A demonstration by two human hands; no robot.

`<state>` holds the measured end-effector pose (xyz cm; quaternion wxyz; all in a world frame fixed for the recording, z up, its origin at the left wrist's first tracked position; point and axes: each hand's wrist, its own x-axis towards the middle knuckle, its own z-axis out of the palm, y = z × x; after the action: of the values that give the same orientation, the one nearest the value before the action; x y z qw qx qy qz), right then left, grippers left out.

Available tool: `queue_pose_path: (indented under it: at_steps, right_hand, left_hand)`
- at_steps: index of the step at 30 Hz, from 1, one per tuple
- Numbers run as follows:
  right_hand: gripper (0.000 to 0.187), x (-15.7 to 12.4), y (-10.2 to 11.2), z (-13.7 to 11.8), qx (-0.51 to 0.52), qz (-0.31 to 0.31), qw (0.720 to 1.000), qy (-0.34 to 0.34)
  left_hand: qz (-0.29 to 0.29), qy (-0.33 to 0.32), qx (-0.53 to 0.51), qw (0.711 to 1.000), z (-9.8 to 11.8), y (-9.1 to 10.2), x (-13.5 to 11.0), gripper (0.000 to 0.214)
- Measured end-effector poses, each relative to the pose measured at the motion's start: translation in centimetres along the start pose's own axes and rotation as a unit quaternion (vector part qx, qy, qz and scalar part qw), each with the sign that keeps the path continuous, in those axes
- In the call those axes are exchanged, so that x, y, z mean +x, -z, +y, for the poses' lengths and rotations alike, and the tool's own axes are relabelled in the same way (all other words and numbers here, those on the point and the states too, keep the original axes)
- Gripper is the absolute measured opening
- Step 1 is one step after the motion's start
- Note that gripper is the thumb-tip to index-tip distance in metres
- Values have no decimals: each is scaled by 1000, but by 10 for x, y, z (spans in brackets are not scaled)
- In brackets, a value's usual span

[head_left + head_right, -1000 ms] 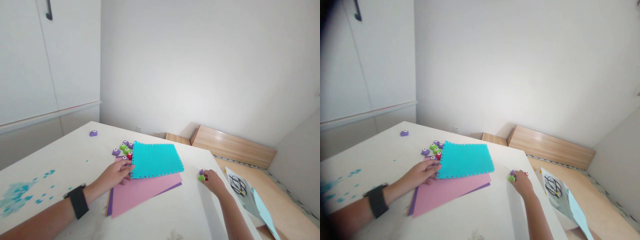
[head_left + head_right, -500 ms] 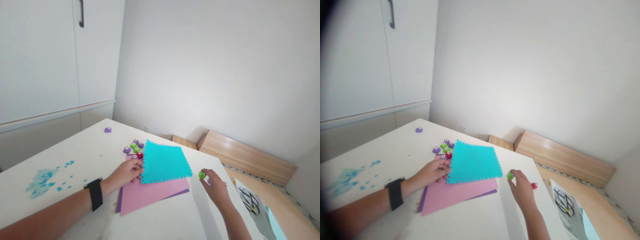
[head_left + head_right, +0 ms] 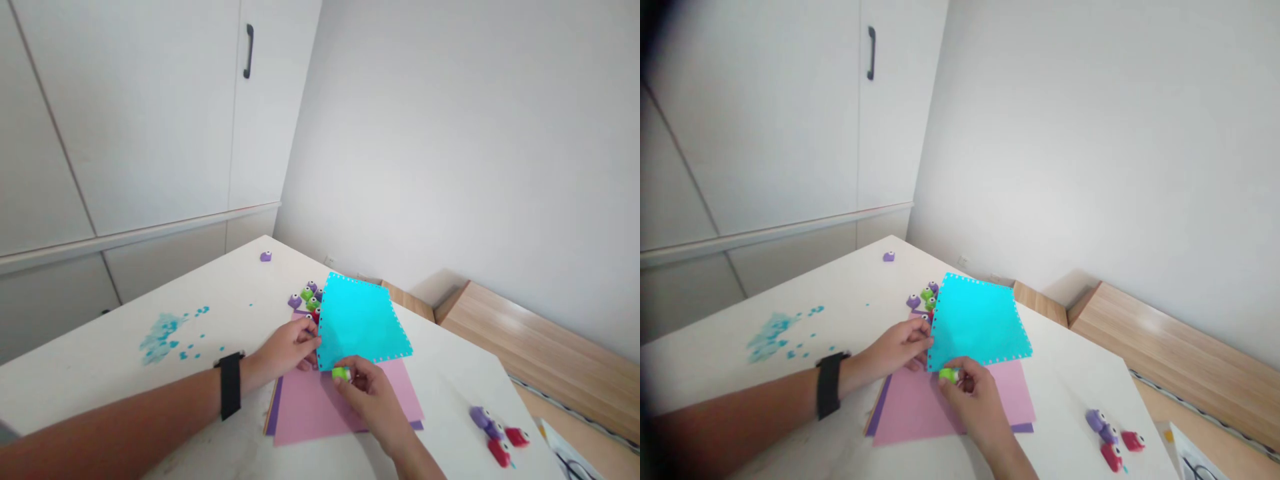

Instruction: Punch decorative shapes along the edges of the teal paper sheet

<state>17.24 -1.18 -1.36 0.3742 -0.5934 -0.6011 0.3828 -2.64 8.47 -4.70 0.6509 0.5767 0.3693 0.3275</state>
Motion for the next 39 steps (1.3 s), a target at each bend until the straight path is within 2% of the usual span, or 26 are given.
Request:
queue_pose_path:
  at_steps: [3, 8, 12, 15, 18, 20, 25, 28, 30, 33, 39]
  right_hand:
    - [38, 4, -4, 8, 46, 0, 999, -12]
    - [40, 2, -6, 17, 40, 21, 999, -9]
    - [31, -5, -3, 13, -38, 9, 997, 59]
    - [24, -10, -1, 8, -128, 16, 984, 123]
    - [29, -14, -3, 12, -207, 18, 959, 191]
    - [37, -14, -4, 18, -272, 5, 930, 248]
    - [42, -12, -3, 20, -428, 39, 809, 400]
    - [39, -11, 1, 8, -477, 55, 761, 437]
    - [40, -11, 2, 2, -492, 65, 746, 444]
    - [40, -11, 2, 1, -503, 70, 737, 446]
    - [40, -13, -3, 9, -505, 74, 748, 423]
  left_hand:
    - [8, -1, -21, 1000, 2, 1, -2, 35]
    - [15, 7, -29, 999, 8, 0, -4, 34]
    - [18, 9, -11, 1000, 11, -1, -5, 33]
    - [16, 14, -5, 1000, 10, -2, -5, 31]
    - [17, 16, -4, 1000, 9, -3, -6, 30]
    - [18, 16, -1, 1000, 8, -3, -6, 28]
    - [6, -10, 13, 1000, 5, -2, -8, 26]
    - [0, -41, 27, 999, 6, -2, -8, 24]
    - [0, -55, 34, 998, 6, -3, -9, 23]
    - [-1, -62, 38, 997, 7, -4, -10, 22]
    - [-5, -55, 49, 997, 8, -4, -11, 22]
